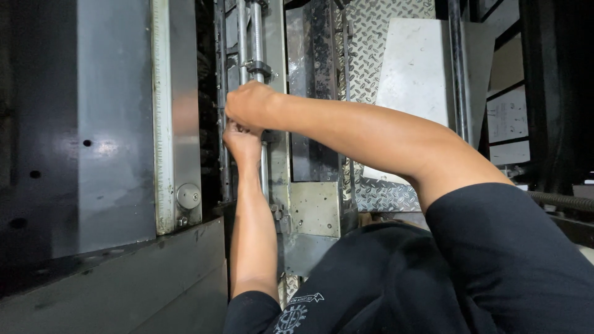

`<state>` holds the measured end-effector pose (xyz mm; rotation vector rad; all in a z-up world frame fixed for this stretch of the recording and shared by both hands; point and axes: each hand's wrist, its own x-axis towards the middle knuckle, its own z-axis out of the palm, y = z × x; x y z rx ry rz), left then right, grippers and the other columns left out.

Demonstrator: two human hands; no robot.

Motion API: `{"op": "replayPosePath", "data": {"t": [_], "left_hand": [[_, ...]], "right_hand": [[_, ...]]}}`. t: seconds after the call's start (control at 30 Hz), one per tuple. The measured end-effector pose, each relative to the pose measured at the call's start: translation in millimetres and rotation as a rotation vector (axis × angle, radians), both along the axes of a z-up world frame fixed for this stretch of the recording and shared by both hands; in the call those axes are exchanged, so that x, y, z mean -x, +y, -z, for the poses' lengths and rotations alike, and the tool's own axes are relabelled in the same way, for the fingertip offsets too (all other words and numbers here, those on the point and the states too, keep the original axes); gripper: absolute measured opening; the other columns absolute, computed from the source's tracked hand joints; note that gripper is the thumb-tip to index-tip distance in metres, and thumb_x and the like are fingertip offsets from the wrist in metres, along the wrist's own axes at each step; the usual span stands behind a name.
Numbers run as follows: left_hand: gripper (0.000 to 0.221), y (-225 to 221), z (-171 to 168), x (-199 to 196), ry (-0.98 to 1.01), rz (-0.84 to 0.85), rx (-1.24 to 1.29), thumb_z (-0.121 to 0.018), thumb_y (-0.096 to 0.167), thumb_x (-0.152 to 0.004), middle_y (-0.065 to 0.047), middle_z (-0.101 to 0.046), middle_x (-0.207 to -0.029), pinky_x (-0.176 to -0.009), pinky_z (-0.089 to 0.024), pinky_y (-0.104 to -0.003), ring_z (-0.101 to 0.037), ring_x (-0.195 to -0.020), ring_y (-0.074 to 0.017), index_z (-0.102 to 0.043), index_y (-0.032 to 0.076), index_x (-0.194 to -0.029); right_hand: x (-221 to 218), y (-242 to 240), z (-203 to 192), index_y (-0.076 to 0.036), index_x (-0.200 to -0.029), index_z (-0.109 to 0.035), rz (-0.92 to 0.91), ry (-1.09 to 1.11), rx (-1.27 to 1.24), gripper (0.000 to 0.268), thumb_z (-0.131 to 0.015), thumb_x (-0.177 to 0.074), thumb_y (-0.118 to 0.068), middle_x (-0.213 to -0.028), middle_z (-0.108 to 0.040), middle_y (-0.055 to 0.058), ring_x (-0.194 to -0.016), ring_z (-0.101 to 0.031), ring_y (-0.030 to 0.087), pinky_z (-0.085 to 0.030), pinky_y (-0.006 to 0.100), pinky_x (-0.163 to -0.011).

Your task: Adjusting components within an offset printing machine.

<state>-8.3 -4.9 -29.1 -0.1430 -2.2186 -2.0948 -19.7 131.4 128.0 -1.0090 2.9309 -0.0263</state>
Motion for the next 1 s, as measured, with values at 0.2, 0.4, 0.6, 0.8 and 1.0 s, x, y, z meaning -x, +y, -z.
{"op": "replayPosePath", "data": {"t": [0.2, 0.4, 0.6, 0.8, 1.0], "left_hand": [[0.038, 6.2, -24.4, -7.3, 0.018, -0.029, 0.050, -0.084, -0.006, -0.076, 0.000, -0.072, -0.102, -0.083, -0.055, -0.026, -0.066, -0.093, -0.0076, -0.067, 0.003, -0.108], [0.036, -2.5, -1.1, -0.5, -0.029, -0.049, 0.073, -0.088, -0.005, -0.074, 0.002, -0.067, -0.094, -0.078, -0.052, -0.026, -0.061, -0.087, -0.0075, -0.065, 0.003, -0.100], [0.028, -3.1, 0.5, -0.3, 0.048, 0.000, -0.022, -0.085, -0.005, -0.081, 0.001, -0.068, -0.097, -0.084, -0.053, -0.026, -0.062, -0.091, -0.0076, -0.066, 0.001, -0.102], [0.036, 9.9, -31.8, -8.9, -0.002, -0.027, 0.026, -0.084, -0.003, -0.071, 0.001, -0.071, -0.096, -0.080, -0.054, -0.025, -0.065, -0.088, -0.0064, -0.066, 0.004, -0.102], [0.020, 3.7, -17.6, -6.0, 0.034, -0.092, 0.191, -0.084, 0.003, -0.083, -0.001, -0.072, -0.091, -0.077, -0.053, -0.029, -0.060, -0.087, -0.0073, -0.069, 0.000, -0.095]], "right_hand": [[7.3, -2.0, 24.7, -0.010, -0.082, -0.080, 0.017, 0.025, 0.042, 0.012, -0.072, -0.079, -0.018, -0.081, -0.076, 0.013, -0.078, -0.076, 0.034, -0.060, 0.045, -0.065], [-0.5, -0.9, 10.1, -0.010, -0.082, -0.080, -0.021, 0.078, 0.063, 0.013, -0.073, -0.077, -0.020, -0.078, -0.075, 0.013, -0.075, -0.075, 0.033, -0.060, 0.045, -0.062], [1.5, -5.2, 22.7, -0.010, -0.079, -0.080, 0.054, 0.082, 0.045, 0.011, -0.073, -0.076, -0.019, -0.079, -0.075, 0.012, -0.075, -0.076, 0.031, -0.060, 0.044, -0.061], [1.8, 0.3, 11.3, -0.009, -0.080, -0.079, -0.001, 0.036, 0.068, 0.013, -0.074, -0.075, -0.020, -0.078, -0.075, 0.013, -0.076, -0.076, 0.032, -0.059, 0.044, -0.062], [-5.7, -10.8, 9.5, -0.009, -0.080, -0.078, 0.088, 0.087, 0.014, 0.012, -0.072, -0.077, -0.019, -0.078, -0.075, 0.012, -0.076, -0.076, 0.030, -0.059, 0.043, -0.063]]}}
